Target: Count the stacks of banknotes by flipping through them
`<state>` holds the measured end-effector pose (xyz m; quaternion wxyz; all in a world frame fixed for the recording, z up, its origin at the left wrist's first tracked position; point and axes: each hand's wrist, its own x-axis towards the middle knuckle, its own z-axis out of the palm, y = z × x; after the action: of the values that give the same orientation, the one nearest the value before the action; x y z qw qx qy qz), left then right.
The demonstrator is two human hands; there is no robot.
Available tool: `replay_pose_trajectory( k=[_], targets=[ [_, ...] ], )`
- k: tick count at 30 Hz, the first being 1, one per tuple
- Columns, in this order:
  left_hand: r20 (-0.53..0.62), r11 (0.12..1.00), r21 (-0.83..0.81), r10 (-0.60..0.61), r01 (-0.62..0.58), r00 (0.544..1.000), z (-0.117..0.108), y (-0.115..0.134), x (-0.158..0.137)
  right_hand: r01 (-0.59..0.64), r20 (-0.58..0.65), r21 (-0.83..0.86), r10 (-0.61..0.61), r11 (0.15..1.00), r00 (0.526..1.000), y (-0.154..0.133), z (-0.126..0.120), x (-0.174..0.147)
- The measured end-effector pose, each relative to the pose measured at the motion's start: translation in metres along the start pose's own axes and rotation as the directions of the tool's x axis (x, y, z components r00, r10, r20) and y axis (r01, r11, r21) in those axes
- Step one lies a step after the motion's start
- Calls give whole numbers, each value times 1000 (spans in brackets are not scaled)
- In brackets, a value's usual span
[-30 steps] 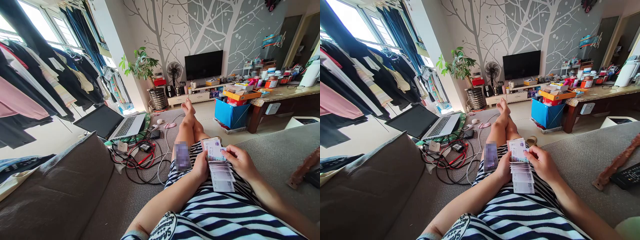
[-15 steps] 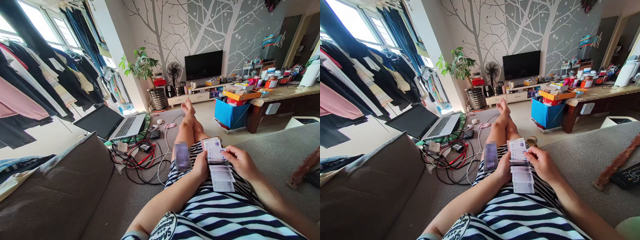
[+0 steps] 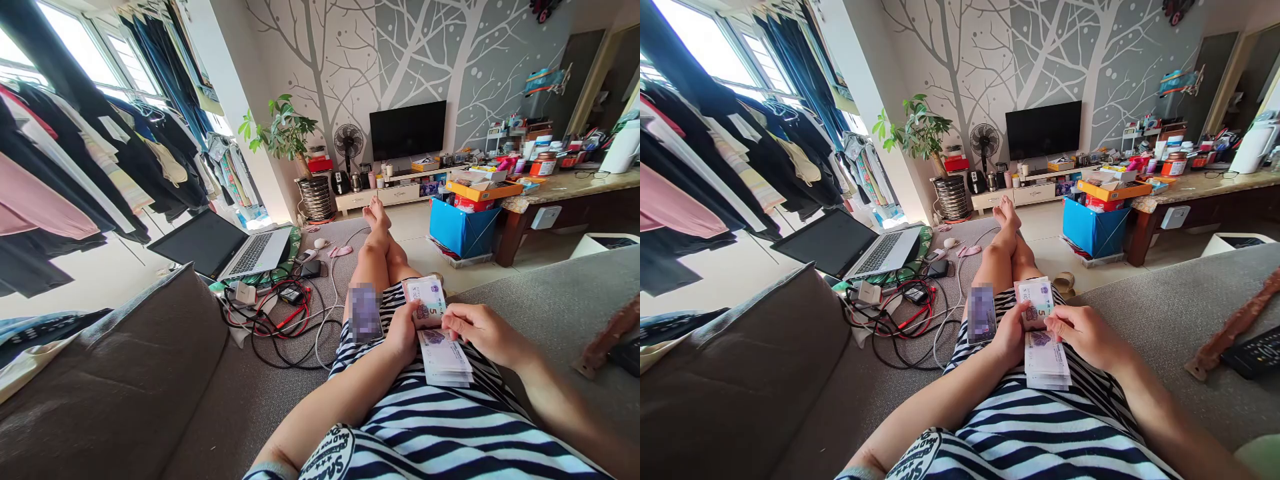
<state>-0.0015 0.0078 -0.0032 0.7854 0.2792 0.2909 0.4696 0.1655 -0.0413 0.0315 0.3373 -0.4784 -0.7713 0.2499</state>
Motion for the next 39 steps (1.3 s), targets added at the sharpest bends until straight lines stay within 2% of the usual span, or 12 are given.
replay_pose_trajectory(
  k=[2, 5, 7, 9, 14, 18, 21, 26, 28, 31, 33, 39],
  targets=[
    [12, 1000, 1, 12, -12, 1000, 1, 1, -1, -120, -129, -299, 85, 947, 988, -4, 7, 2],
    [31, 1000, 1, 26, -26, 999, 0, -1, -1, -299, -261, -612, 170, 732, 950, -14, 17, 5],
    [32, 999, 12, 51, -51, 998, -1, -3, 0, -322, -277, -702, 173, 635, 945, -20, 23, 5],
    [29, 994, 36, 103, -104, 994, -3, -6, 3, -317, -267, -752, 173, 577, 948, -25, 27, 5],
    [48, 973, 128, 189, -194, 981, -7, -11, 5, -316, -256, -785, 185, 533, 949, -29, 36, 5],
    [85, 969, 140, 195, -206, 977, -7, -10, 4, -318, -260, -775, 184, 546, 948, -28, 39, 8],
    [56, 970, 139, 196, -202, 979, -8, -10, 3, -324, -274, -737, 175, 593, 945, -24, 35, 10],
    [-3, 985, 103, 143, -142, 990, -6, -6, 2, -368, -443, -555, 109, 746, 890, -9, 20, 10],
    [0, 987, 93, 129, -128, 992, -3, -4, 0, -333, -472, -447, 98, 830, 876, 1, 17, 10],
    [-2, 987, 84, 138, -138, 990, 0, -2, -2, -222, -442, -284, 78, 933, 893, 13, 15, 12],
    [-14, 988, 83, 135, -133, 991, 1, -2, -2, -176, -426, -211, 71, 961, 902, 18, 17, 15],
    [-15, 992, 62, 107, -106, 994, 0, -3, 1, -160, -436, -66, 116, 985, 893, 21, 23, 21]
  ],
)
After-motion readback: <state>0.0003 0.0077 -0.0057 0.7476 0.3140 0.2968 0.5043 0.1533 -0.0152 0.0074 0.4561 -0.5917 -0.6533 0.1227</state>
